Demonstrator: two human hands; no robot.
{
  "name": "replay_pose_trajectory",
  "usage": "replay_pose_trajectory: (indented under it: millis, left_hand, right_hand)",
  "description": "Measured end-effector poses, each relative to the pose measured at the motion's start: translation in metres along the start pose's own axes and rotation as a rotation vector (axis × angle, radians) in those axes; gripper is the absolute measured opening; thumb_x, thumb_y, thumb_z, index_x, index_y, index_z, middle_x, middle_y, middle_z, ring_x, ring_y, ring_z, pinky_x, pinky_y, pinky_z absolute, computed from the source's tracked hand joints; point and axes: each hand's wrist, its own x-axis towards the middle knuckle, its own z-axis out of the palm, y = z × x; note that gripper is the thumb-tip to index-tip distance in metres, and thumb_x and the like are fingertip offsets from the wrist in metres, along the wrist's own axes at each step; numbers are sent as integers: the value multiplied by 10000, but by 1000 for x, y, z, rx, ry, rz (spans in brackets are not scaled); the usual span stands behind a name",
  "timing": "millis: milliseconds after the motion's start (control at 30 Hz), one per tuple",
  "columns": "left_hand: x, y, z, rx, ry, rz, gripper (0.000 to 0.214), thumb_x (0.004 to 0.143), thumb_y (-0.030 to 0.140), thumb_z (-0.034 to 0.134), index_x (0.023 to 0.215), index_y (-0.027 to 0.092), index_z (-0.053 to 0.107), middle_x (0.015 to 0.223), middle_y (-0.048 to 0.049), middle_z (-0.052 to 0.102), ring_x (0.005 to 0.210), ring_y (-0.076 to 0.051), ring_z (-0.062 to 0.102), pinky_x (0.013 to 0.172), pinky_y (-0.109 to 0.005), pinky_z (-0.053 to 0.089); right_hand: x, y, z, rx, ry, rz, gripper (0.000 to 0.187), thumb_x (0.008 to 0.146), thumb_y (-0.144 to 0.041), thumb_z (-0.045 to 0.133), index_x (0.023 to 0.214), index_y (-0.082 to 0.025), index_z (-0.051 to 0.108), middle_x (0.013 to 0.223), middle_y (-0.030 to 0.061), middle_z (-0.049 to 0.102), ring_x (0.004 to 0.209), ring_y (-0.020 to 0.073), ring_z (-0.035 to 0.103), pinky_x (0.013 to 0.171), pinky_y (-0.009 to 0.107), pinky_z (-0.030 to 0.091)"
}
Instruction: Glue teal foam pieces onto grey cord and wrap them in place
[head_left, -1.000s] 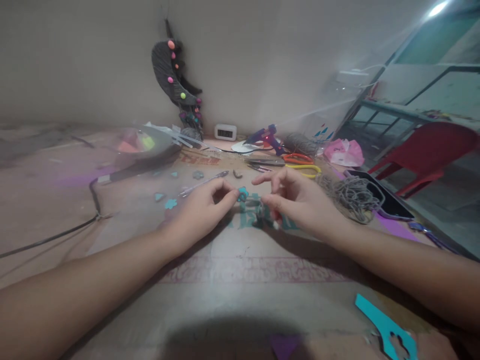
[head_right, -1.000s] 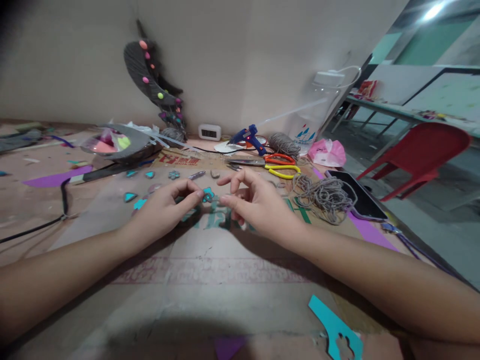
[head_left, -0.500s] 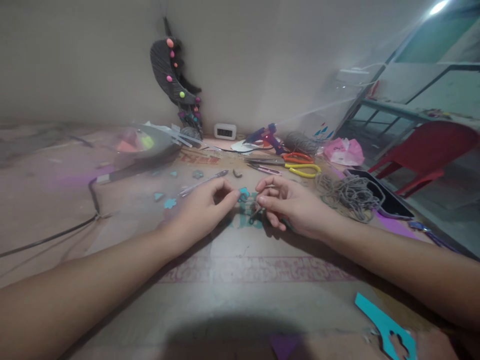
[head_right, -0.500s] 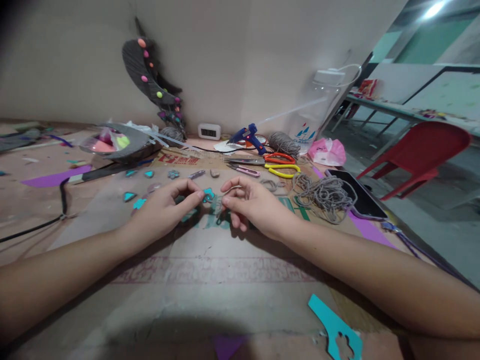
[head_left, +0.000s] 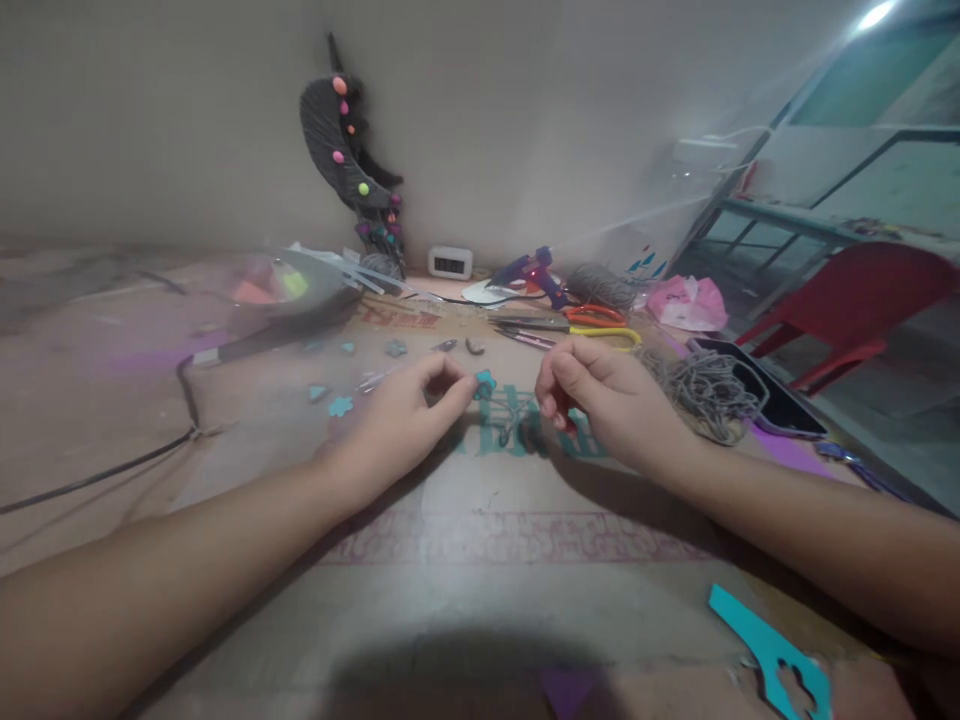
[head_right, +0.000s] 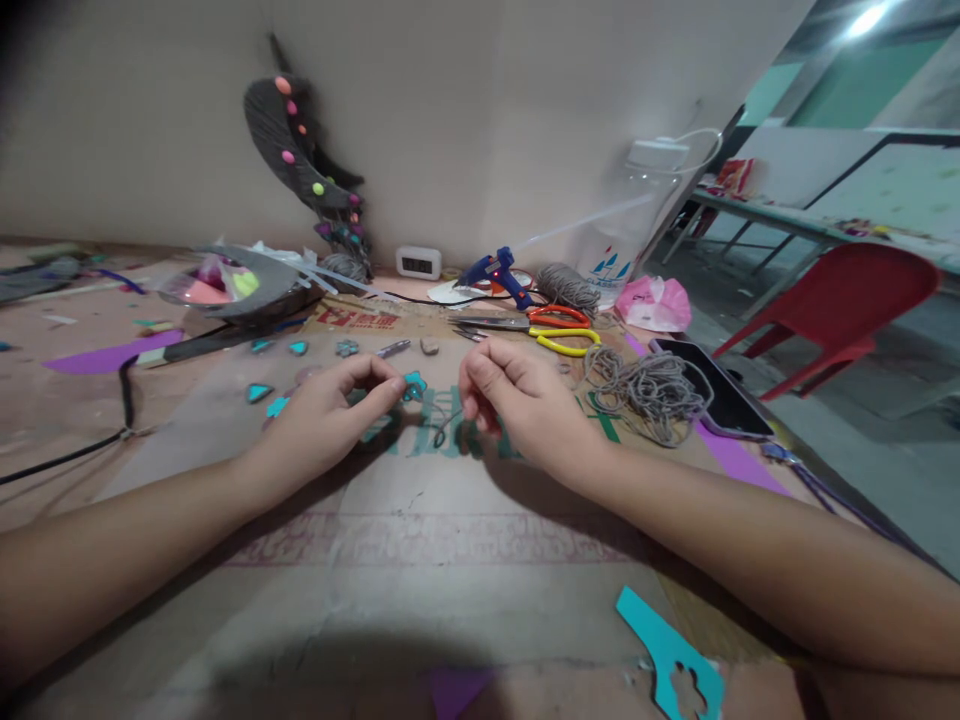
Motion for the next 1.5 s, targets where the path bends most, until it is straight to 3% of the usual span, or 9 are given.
replay_pose_trajectory:
  millis: [100, 200, 267, 367, 500, 633, 833, 1233, 1500]
  left_hand:
    - [0, -1, 0, 3, 0, 4, 212, 941, 380, 548, 813, 220, 602, 823, -6, 657, 799, -196, 590, 760, -339, 432]
    - [0, -1, 0, 9, 4, 23, 218, 952, 386, 540, 828, 223, 614, 825, -1, 657, 804, -192, 590, 754, -335, 432]
    - [0, -1, 0, 17, 8, 30, 219, 954, 380, 537, 826, 223, 621, 826, 1, 662, 811, -190, 592, 761, -334, 432]
    - [0, 0, 0, 18, 11, 26, 212, 946, 361, 542, 811, 216, 618, 820, -2, 662, 800, -188, 586, 759, -332, 432]
    - [0, 2, -1, 6, -4, 9, 206, 944, 368, 543, 830, 212, 616, 844, -9, 665, 805, -192, 585, 765, -337, 434]
    - [-1, 2, -2, -8, -32, 5, 225, 950, 396, 546, 831, 217, 613, 841, -10, 671, 810, -197, 599, 769, -339, 440]
    - [-1, 0, -1, 3, -50, -10, 240, 961, 414, 540, 847, 224, 632, 845, -7, 682, 817, -199, 604, 758, -335, 444]
    - [0, -2, -2, -9, -138, -4, 261, 955, 424, 546, 813, 218, 618, 818, -3, 673, 787, -192, 593, 736, -334, 436]
    - [1, -4, -1, 3, -152, -12, 292, 950, 461, 544, 816, 219, 637, 817, -5, 690, 788, -195, 617, 731, -323, 458]
  right_hand:
    - [-1, 1, 1, -18, -38, 35, 455, 955, -588, 564, 738, -189, 545, 589, -28, 564, 464, 73, 526, 418, 186, 434]
    - [-2, 7, 6, 215, -132, 216, 339, 862, -468, 751, 890, -216, 526, 664, -53, 606, 477, 92, 579, 397, 193, 477]
    - [-4, 11, 11, 401, -194, 319, 396, 787, -349, 835, 943, -226, 492, 836, -33, 672, 550, 103, 647, 424, 210, 533]
    - [-7, 14, 16, 504, -223, 353, 414, 771, -268, 834, 960, -225, 468, 887, -24, 682, 599, 107, 672, 476, 235, 581]
    - [-3, 15, 15, 357, -164, 286, 367, 809, -274, 772, 1042, -228, 492, 693, -89, 585, 500, 100, 601, 457, 249, 559]
    - [4, 15, 11, 30, -66, 153, 306, 812, -255, 739, 1064, -207, 573, 754, -57, 590, 527, 91, 591, 446, 217, 461]
    - [2, 14, 12, -314, 7, -62, 75, 859, -252, 674, 816, -191, 669, 734, 0, 650, 689, 138, 609, 632, 281, 475]
    - [4, 19, 15, -266, -1, 5, 143, 856, -325, 686, 854, -182, 676, 726, 0, 657, 619, 121, 562, 557, 253, 420]
    - [5, 15, 14, -195, -109, 165, 212, 875, -363, 641, 794, -174, 690, 528, -54, 534, 442, 86, 468, 441, 225, 329]
